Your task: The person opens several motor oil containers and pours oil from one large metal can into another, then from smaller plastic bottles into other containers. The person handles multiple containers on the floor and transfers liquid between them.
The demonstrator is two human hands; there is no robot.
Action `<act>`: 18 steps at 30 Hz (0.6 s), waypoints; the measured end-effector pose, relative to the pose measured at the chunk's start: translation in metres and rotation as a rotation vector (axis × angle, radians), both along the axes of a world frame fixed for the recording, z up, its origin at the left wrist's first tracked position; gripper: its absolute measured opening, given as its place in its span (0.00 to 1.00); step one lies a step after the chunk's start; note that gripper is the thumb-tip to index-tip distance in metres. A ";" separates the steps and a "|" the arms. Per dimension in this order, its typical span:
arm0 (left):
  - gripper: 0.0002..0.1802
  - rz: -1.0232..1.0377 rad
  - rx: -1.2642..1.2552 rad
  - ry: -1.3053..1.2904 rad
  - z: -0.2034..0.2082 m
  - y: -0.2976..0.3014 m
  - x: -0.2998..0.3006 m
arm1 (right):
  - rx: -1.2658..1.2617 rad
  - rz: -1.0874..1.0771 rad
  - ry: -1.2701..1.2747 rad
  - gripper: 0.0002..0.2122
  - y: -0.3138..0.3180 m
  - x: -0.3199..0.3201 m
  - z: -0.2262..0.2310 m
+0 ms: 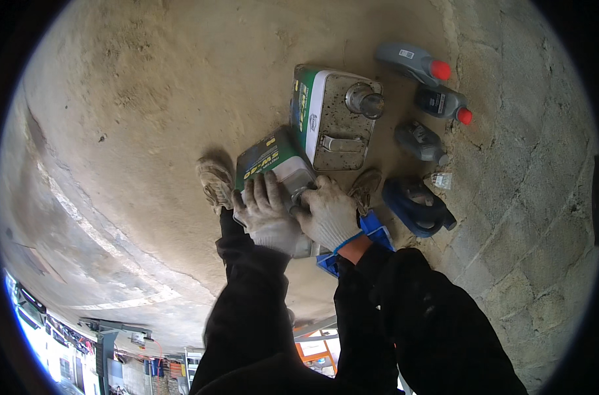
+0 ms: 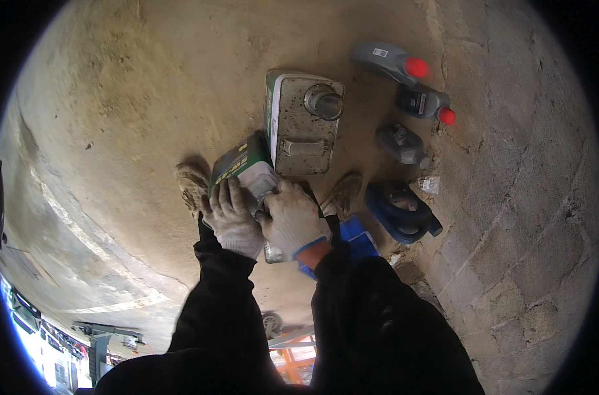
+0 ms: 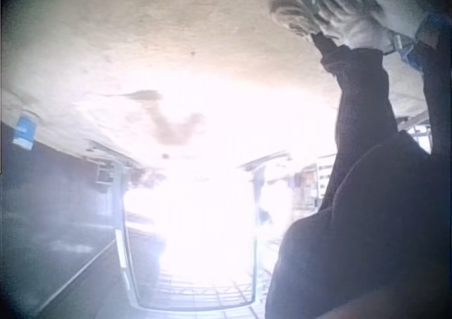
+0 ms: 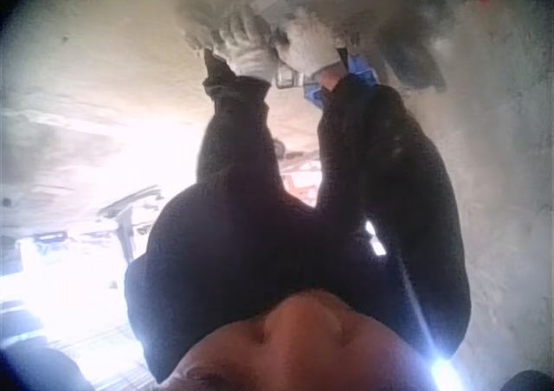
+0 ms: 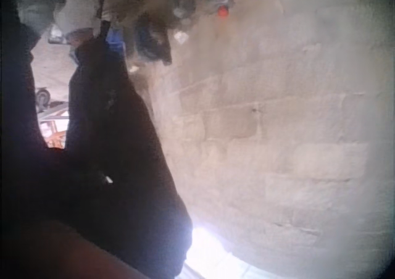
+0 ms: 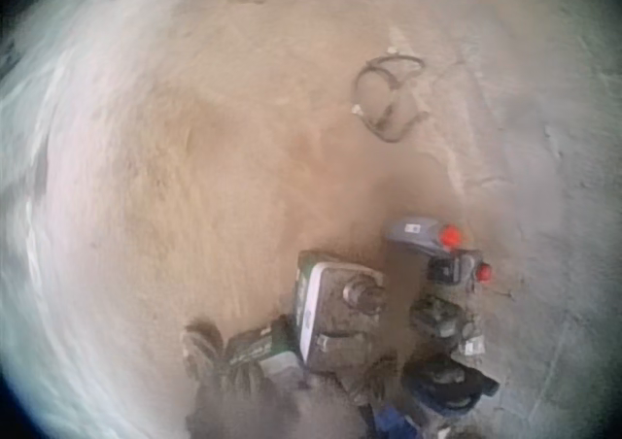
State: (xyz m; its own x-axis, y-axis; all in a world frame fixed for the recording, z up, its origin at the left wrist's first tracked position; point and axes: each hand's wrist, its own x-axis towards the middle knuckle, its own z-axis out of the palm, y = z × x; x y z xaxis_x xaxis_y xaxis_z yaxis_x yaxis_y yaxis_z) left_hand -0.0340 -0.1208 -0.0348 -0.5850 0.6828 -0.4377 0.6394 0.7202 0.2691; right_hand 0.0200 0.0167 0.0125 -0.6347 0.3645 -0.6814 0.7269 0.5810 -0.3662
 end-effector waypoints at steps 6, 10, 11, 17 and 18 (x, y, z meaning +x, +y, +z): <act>0.41 -0.069 0.069 0.029 -0.007 0.001 0.004 | 0.094 0.027 -0.136 0.13 -0.014 0.002 0.007; 0.39 -0.140 0.197 0.176 -0.026 -0.002 0.002 | 0.166 0.085 -0.152 0.13 -0.018 0.003 0.005; 0.40 -0.149 0.201 0.157 -0.029 -0.003 0.000 | 0.205 0.091 -0.119 0.14 -0.017 0.003 0.003; 0.37 -0.119 0.233 0.077 -0.028 -0.006 -0.003 | 0.124 0.131 -0.130 0.15 -0.016 0.005 0.008; 0.38 -0.121 0.201 0.026 -0.027 -0.006 -0.003 | 0.121 0.136 -0.105 0.15 -0.016 0.006 0.011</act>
